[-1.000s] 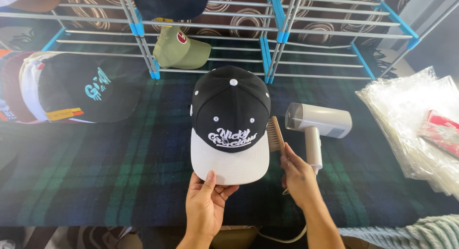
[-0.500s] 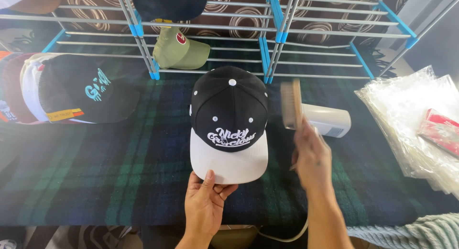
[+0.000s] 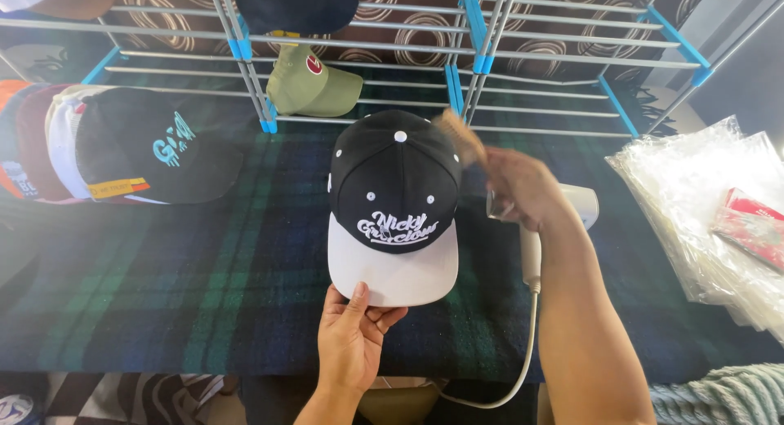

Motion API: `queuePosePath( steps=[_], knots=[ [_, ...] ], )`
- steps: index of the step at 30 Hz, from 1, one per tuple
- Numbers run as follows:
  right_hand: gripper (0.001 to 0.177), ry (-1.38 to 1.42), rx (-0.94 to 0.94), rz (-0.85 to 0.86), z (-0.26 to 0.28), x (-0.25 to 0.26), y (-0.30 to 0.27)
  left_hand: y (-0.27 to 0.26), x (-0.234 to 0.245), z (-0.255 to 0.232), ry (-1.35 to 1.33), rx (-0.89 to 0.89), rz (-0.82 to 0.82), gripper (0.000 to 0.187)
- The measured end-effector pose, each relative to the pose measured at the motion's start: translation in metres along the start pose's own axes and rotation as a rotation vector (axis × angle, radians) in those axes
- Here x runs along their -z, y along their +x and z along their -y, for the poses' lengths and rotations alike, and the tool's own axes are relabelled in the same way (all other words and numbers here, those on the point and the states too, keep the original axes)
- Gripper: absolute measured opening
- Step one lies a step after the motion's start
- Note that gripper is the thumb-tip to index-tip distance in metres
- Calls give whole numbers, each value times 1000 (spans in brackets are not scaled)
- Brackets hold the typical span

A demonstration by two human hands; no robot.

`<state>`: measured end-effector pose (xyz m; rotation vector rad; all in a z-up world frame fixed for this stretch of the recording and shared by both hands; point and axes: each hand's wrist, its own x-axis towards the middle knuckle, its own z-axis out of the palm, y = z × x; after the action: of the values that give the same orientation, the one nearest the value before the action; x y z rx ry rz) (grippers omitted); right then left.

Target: Cleaning and shaping baseball caps using a brush and a hair dryer on a workbench.

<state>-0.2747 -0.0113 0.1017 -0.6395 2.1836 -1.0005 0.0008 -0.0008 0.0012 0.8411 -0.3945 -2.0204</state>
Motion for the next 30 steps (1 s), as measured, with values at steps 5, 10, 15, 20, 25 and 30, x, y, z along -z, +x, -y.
queuePosePath(
  steps=[5,10,15,20,25,30],
  knots=[
    [50,68,26,73,23,-12,5,-1,2,0,-34,18,10,50],
    [46,14,106,-111,16,-9,-36,0,5,2,-49,17,15,48],
    [49,60,570,-216,-20,-10,-65,1,7,2,-26,6,56,47],
    [49,304,334,-208,-63,-41,-62,19,31,22,-77,-73,186,41],
    [47,260,343,-332,-97,-50,-61,11,15,11,-40,-12,95,43],
    [53,278,658,-277,-108,-78,-82,5,13,11,-46,2,61,43]
  ],
)
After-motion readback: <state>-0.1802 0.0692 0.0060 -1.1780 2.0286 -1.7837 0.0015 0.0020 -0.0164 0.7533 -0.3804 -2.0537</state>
